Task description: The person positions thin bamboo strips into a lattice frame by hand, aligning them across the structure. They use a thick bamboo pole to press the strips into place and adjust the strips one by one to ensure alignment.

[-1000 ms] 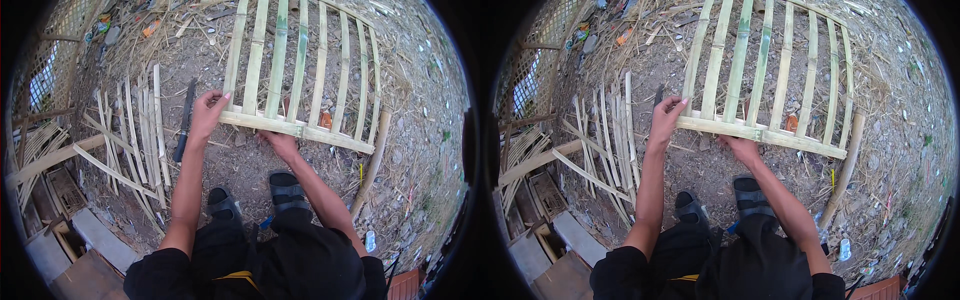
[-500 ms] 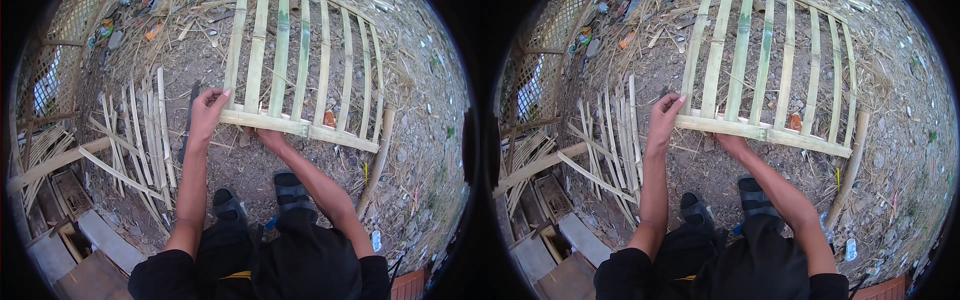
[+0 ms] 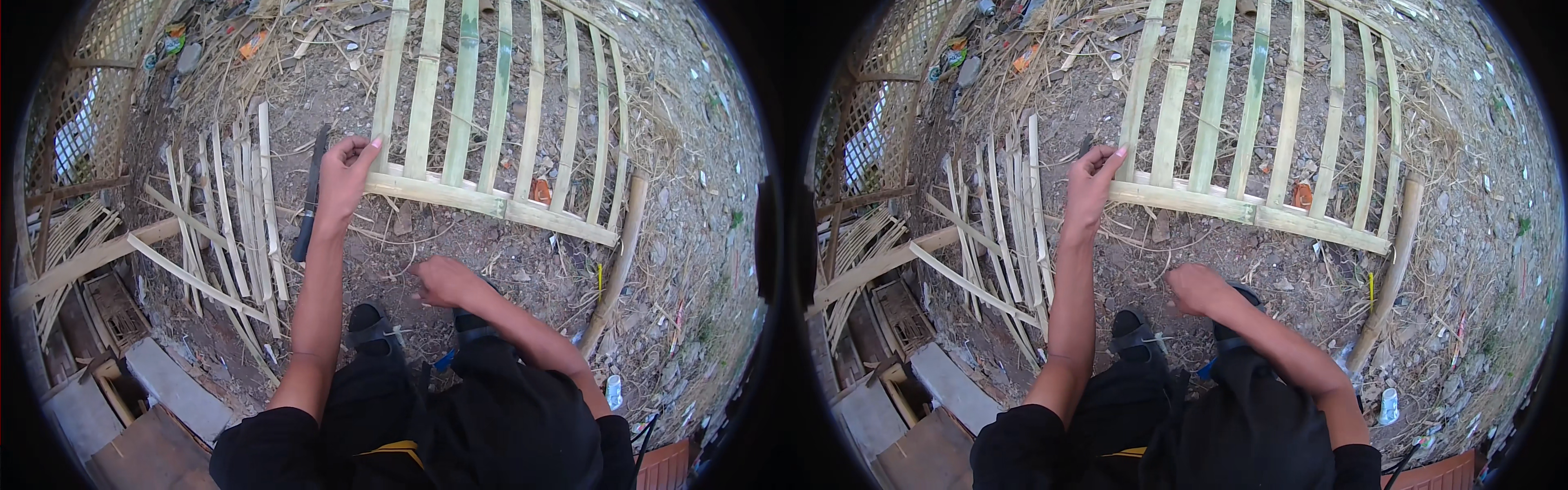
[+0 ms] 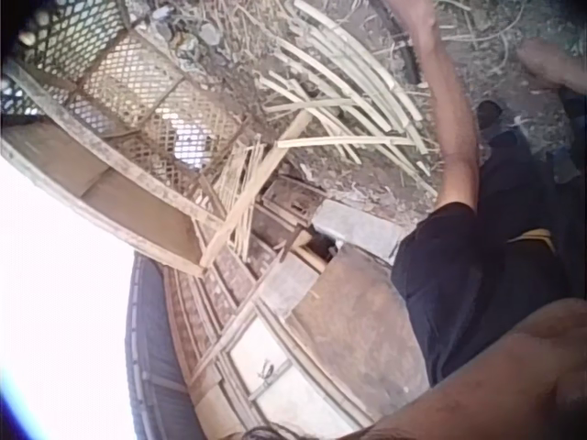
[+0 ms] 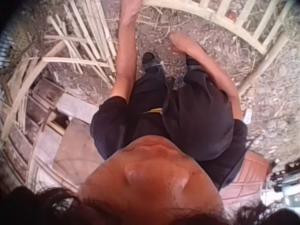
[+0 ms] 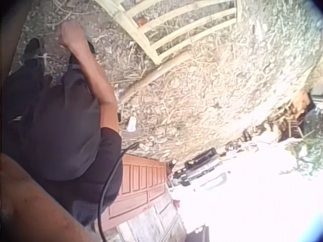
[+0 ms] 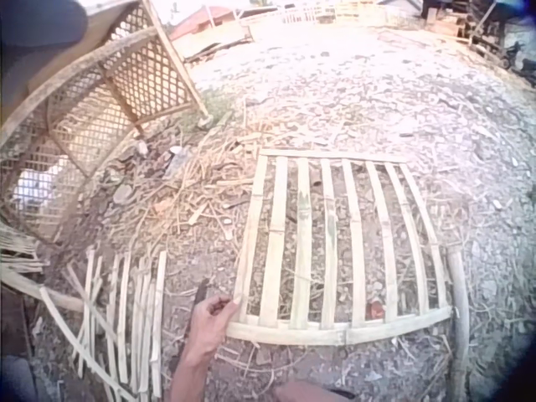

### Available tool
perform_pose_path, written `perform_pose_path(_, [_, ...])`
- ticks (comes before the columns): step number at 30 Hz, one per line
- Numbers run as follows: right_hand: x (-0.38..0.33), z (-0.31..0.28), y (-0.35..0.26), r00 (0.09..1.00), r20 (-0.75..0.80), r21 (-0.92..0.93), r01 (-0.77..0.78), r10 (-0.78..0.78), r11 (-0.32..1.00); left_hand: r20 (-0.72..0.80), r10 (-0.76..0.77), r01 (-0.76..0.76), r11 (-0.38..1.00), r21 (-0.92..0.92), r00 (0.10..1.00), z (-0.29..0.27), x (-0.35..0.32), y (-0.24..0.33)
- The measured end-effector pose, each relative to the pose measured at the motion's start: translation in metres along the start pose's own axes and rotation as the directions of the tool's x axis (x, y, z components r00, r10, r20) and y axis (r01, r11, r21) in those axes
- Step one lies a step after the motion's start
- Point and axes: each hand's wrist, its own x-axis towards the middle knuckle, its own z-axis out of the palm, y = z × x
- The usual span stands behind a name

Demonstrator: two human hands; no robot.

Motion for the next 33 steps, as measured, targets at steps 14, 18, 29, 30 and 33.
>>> perform_pose_path(14, [-0.015,-0.056,0.029,0.541,-0.837,-0.195,-0.159,-0.079,0.968,-0.228,0.022,0.007,0.992,0.126,0.973,0.018,0.019,-0.084])
perform_pose_path(18, [0.004,-0.047,0.050,0.610,-0.790,-0.183,-0.132,-0.065,0.974,-0.258,0.075,-0.012,0.972,0.237,0.963,0.023,0.025,-0.097])
perform_pose_path(29, [0.010,-0.055,0.039,0.629,-0.776,-0.118,-0.099,-0.030,0.988,-0.184,0.237,-0.107,0.841,0.530,0.954,0.024,0.024,-0.098])
perform_pose_path(30, [0.013,-0.058,0.036,0.644,-0.763,-0.129,-0.066,-0.057,0.989,-0.168,0.210,-0.107,0.873,0.476,0.963,0.022,0.024,-0.098])
perform_pose_path(33, [0.022,-0.066,0.033,0.721,-0.682,-0.237,-0.056,-0.125,0.970,-0.081,0.123,-0.073,0.887,0.455,0.989,0.023,0.019,-0.084])
